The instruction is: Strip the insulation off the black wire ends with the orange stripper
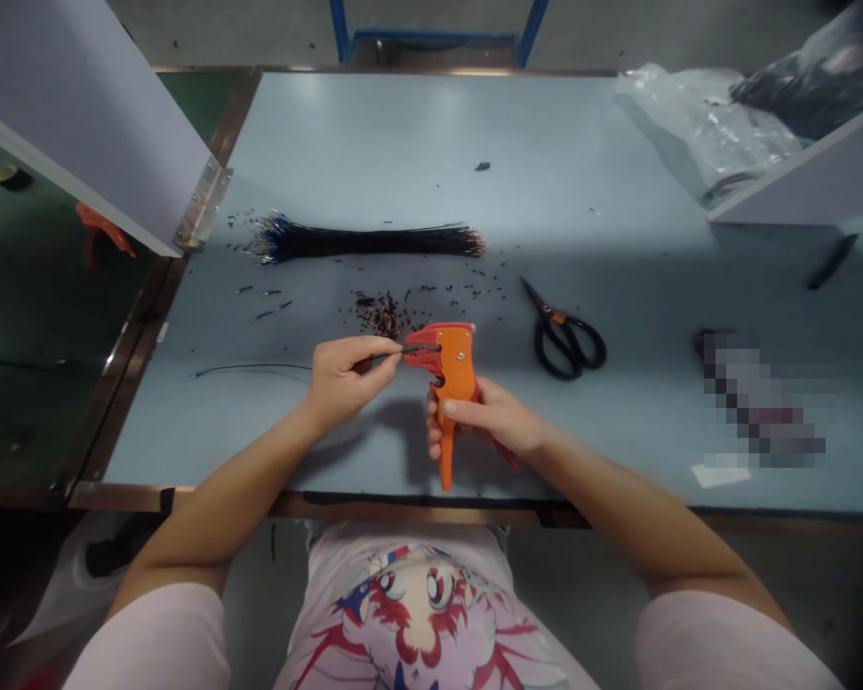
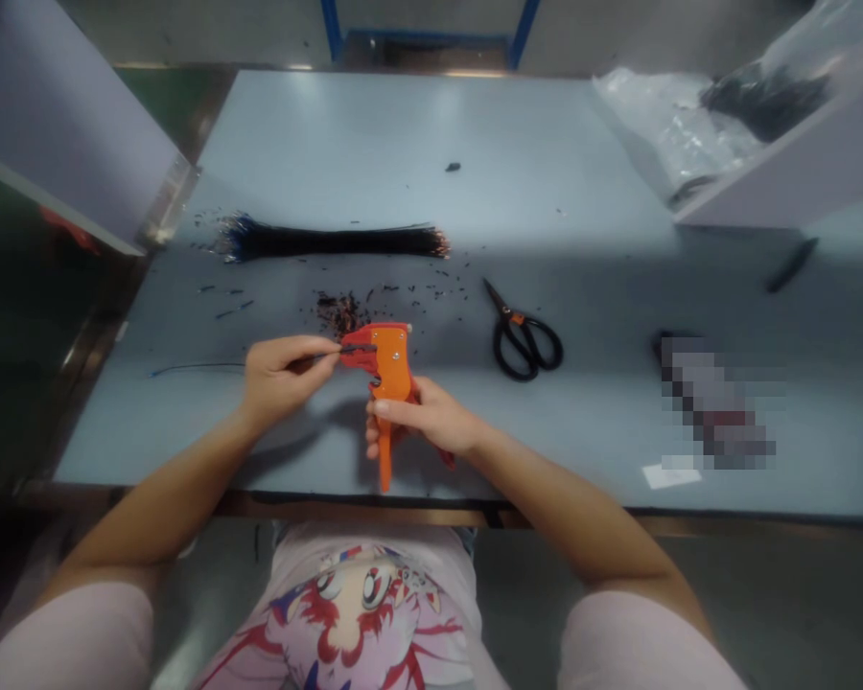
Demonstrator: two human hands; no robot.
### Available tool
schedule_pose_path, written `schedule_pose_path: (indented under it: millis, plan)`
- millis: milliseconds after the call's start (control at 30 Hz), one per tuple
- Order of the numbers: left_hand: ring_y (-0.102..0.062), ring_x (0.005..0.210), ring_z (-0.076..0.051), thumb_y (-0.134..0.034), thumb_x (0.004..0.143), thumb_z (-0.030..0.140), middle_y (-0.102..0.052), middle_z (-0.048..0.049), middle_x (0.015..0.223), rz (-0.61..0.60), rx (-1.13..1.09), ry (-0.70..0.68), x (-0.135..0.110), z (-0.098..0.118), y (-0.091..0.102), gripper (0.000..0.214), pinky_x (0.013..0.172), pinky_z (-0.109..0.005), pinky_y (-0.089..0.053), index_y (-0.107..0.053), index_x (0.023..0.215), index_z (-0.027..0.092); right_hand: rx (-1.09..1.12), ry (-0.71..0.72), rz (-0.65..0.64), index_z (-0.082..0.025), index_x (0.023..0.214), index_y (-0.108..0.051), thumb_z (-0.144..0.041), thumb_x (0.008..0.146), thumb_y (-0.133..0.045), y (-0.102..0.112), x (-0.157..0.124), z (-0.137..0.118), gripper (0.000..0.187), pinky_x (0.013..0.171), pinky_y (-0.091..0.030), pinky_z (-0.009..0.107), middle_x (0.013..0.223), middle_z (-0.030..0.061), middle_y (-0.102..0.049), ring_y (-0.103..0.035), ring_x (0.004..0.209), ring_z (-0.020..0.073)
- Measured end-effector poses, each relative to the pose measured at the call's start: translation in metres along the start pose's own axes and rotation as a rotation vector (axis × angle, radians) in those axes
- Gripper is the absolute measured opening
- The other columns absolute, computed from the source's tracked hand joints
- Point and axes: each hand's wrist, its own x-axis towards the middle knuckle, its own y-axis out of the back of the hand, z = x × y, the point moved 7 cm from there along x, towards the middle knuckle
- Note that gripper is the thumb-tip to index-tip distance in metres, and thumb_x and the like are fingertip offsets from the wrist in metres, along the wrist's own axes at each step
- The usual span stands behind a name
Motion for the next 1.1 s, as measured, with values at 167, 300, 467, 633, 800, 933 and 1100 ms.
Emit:
schedule_pose_path:
  millis: [167, 300, 467, 633, 800, 933, 1100]
  plan:
    - [-0.051, 0.045, -0.005, -0.064, 0.074, 0.015, -0.070, 0.0007, 0.063, -0.003, 0.014, -0.015, 0.0005, 0.0028, 0.0006, 0.007, 0.047, -0.016, -0.039, -0.071, 0.073, 0.017, -0.060, 0.031, 0.025, -0.012, 0.085, -0.054, -0.037, 0.080, -0.069, 0.0008, 0.0005, -0.0020, 0.030, 0.056, -0.057, 0.032, 0.069, 0.0041, -0.065, -0.068, 0.060, 0.0178]
    - [-0.050, 0.044, -0.005, -0.064, 0.073, 0.016, -0.070, 0.0012, 0.062, 0.004, 0.022, -0.015, 0.0005, 0.0026, 0.0012, 0.007, 0.045, -0.015, -0.038, -0.071, 0.072, 0.017, -0.112, 0.055, 0.041, -0.012, 0.082, -0.052, -0.036, 0.082, -0.067, 0.0009, -0.0002, -0.0034, 0.027, 0.054, -0.055, 0.028, 0.066, 0.0036, -0.064, -0.066, 0.057, 0.0159]
    - [-0.051, 0.045, -0.005, -0.063, 0.074, 0.018, -0.069, 0.0012, 0.061, -0.001, 0.063, -0.010, -0.0005, 0.0010, 0.0009, 0.009, 0.046, -0.016, -0.038, -0.071, 0.072, 0.017, -0.134, 0.068, 0.025, -0.013, 0.082, -0.052, -0.034, 0.082, -0.068, -0.0005, -0.0013, -0.0040, 0.026, 0.054, -0.053, 0.026, 0.063, 0.0023, -0.063, -0.066, 0.056, 0.0150]
    - [-0.049, 0.044, -0.005, -0.063, 0.074, 0.017, -0.068, 0.0018, 0.059, 0.003, 0.054, -0.027, -0.0009, 0.0024, 0.0013, 0.008, 0.046, -0.016, -0.037, -0.071, 0.072, 0.017, -0.173, 0.082, 0.026, -0.012, 0.078, -0.053, -0.035, 0.083, -0.066, 0.0003, -0.0004, -0.0043, 0.026, 0.053, -0.052, 0.026, 0.063, 0.0032, -0.062, -0.065, 0.055, 0.0153]
    - [-0.046, 0.043, -0.004, -0.064, 0.073, 0.016, -0.067, 0.0022, 0.058, 0.000, 0.052, -0.039, -0.0006, 0.0042, 0.0017, 0.007, 0.045, -0.015, -0.036, -0.071, 0.072, 0.016, -0.171, 0.079, 0.020, -0.013, 0.078, -0.053, -0.035, 0.083, -0.066, -0.0009, -0.0002, -0.0041, 0.026, 0.054, -0.053, 0.026, 0.064, 0.0030, -0.063, -0.065, 0.056, 0.0152]
    - [-0.044, 0.042, -0.004, -0.064, 0.074, 0.016, -0.066, 0.0029, 0.056, -0.003, 0.056, -0.044, -0.0003, 0.0048, 0.0019, 0.007, 0.044, -0.015, -0.035, -0.071, 0.072, 0.016, -0.166, 0.069, 0.025, -0.013, 0.078, -0.053, -0.035, 0.084, -0.065, -0.0009, -0.0004, -0.0035, 0.026, 0.054, -0.053, 0.026, 0.064, 0.0029, -0.063, -0.065, 0.056, 0.0149]
    - [-0.045, 0.043, -0.003, -0.064, 0.073, 0.015, -0.067, 0.0026, 0.058, -0.011, 0.053, -0.038, 0.0000, 0.0041, 0.0011, 0.007, 0.045, -0.014, -0.036, -0.070, 0.071, 0.016, -0.153, 0.053, 0.043, -0.012, 0.079, -0.054, -0.035, 0.084, -0.065, 0.0014, 0.0004, -0.0017, 0.026, 0.053, -0.053, 0.026, 0.065, 0.0033, -0.063, -0.066, 0.056, 0.0151]
